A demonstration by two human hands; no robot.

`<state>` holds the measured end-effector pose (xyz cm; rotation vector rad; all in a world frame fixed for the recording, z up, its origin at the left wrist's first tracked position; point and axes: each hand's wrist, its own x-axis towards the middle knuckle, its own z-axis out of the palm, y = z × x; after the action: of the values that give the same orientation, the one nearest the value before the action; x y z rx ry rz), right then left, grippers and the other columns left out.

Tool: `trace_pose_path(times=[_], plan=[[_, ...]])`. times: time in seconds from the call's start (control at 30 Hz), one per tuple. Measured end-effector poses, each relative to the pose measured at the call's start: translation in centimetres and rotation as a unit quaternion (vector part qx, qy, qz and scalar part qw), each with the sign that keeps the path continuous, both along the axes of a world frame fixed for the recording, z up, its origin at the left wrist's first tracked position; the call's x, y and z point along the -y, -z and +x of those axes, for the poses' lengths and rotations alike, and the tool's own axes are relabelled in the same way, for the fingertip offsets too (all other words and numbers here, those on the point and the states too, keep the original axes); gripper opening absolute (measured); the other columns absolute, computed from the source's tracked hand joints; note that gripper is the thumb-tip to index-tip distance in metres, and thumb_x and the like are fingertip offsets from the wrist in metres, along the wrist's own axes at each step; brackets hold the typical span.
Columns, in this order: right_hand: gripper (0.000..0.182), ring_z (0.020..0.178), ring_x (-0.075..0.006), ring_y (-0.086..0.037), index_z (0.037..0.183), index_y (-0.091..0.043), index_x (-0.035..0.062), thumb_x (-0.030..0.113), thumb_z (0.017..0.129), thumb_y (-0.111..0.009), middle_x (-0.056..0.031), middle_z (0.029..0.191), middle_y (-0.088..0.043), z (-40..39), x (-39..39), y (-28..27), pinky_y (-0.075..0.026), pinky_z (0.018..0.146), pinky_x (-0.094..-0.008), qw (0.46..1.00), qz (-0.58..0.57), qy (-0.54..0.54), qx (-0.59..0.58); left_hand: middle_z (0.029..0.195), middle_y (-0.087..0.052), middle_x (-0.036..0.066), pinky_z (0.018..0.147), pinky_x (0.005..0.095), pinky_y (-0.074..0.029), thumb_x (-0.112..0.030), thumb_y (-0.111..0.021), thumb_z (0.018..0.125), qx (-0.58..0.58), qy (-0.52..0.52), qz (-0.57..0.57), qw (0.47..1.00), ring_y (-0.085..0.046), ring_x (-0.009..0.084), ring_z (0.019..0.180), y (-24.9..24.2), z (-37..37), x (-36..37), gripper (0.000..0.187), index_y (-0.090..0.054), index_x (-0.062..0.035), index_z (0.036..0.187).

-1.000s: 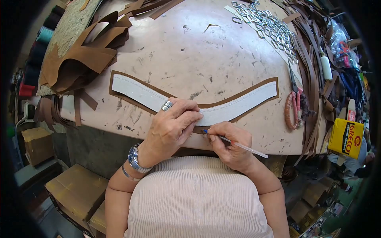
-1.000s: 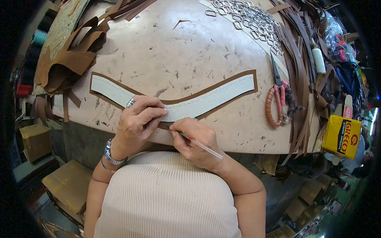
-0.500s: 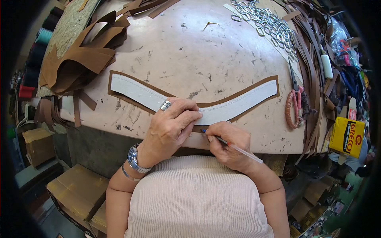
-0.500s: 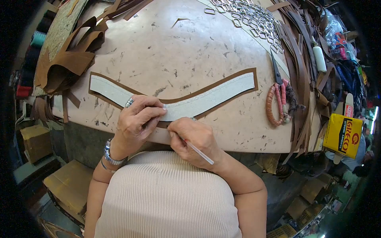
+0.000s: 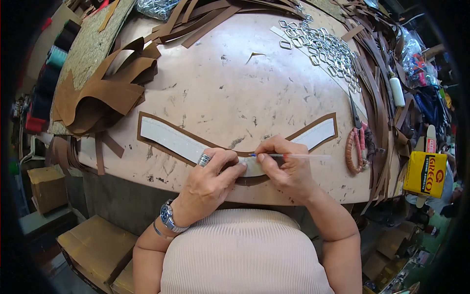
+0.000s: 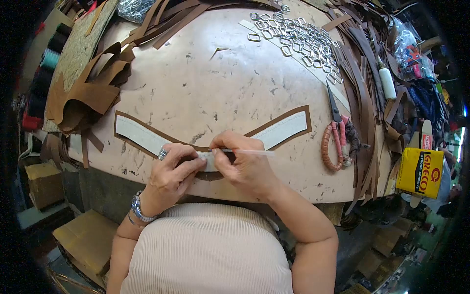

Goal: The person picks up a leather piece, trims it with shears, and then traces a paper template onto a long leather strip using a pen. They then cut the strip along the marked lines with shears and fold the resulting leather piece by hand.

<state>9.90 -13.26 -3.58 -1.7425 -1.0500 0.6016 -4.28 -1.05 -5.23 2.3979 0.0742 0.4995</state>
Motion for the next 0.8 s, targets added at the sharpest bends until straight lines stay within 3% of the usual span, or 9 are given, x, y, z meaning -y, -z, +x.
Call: trace_pose_path(times=[0.27,0.37,0.47,0.57,0.67,0.8], plan=[[0.005,0.053,-0.0161,-0.054,0.078,-0.058,-0.0010,-0.001,0.074,-0.056,-0.0101,0.066,-0.057,-0.17,-0.15,0.08,-0.043,0.048,-0.0262,0.999,0.011,-0.024,0.020,0.090,-0.048,0.010,0.070,0.0319,-0.045,0.008,-0.061,0.059,0.009,0.004,-0.008,1.000,-0.052,0.0249,0.082,0.11,0.08,-0.09,0.032,-0.059,0.0013,0.090],[0.005,0.052,-0.0077,-0.049,0.079,-0.060,-0.0015,-0.001,0.074,-0.058,-0.0059,0.063,-0.057,-0.15,-0.27,0.19,-0.040,0.048,-0.0214,0.999,0.017,-0.021,0.028,0.091,-0.048,0.010,0.070,0.0316,-0.046,0.008,-0.062,0.059,0.006,0.007,-0.015,1.000,-0.052,0.0248,0.083,0.11,0.09,-0.11,0.032,-0.059,0.0016,0.090],[0.005,0.052,-0.0080,-0.050,0.079,-0.060,-0.0014,-0.001,0.074,-0.058,-0.0064,0.064,-0.057,-0.19,-0.30,0.32,-0.040,0.048,-0.0215,0.999,0.015,-0.022,0.028,0.091,-0.049,0.010,0.069,0.0315,-0.046,0.008,-0.062,0.059,0.007,0.006,-0.018,1.000,-0.052,0.0247,0.082,0.11,0.06,-0.12,0.031,-0.059,0.0017,0.089],[0.006,0.053,-0.0093,-0.051,0.079,-0.061,-0.0014,-0.002,0.074,-0.058,-0.0072,0.066,-0.058,-0.14,-0.28,0.51,-0.041,0.048,-0.0223,0.999,0.024,-0.025,0.040,0.091,-0.049,0.010,0.069,0.0315,-0.046,0.008,-0.062,0.059,0.013,0.006,-0.013,1.000,-0.052,0.0248,0.082,0.27,0.02,-0.12,0.031,-0.059,0.0017,0.089],[0.006,0.054,-0.0192,-0.055,0.078,-0.058,-0.0015,-0.002,0.073,-0.056,-0.0111,0.066,-0.057,-0.25,-0.43,0.56,-0.044,0.050,-0.0272,0.998,0.036,-0.026,0.054,0.091,-0.049,0.010,0.069,0.0317,-0.046,0.008,-0.062,0.059,0.019,0.005,-0.010,1.000,-0.052,0.0250,0.082,0.36,0.04,-0.13,0.031,-0.059,0.0017,0.089],[0.005,0.055,-0.0196,-0.056,0.079,-0.058,-0.0014,-0.001,0.074,-0.057,-0.0113,0.068,-0.058,-0.27,-0.46,0.65,-0.044,0.051,-0.0273,0.997,0.032,-0.015,0.071,0.091,-0.049,0.010,0.071,0.0316,-0.046,0.008,-0.062,0.059,0.011,0.007,-0.002,1.000,-0.052,0.0253,0.084,0.08,0.08,-0.22,0.030,-0.059,0.0015,0.089]])
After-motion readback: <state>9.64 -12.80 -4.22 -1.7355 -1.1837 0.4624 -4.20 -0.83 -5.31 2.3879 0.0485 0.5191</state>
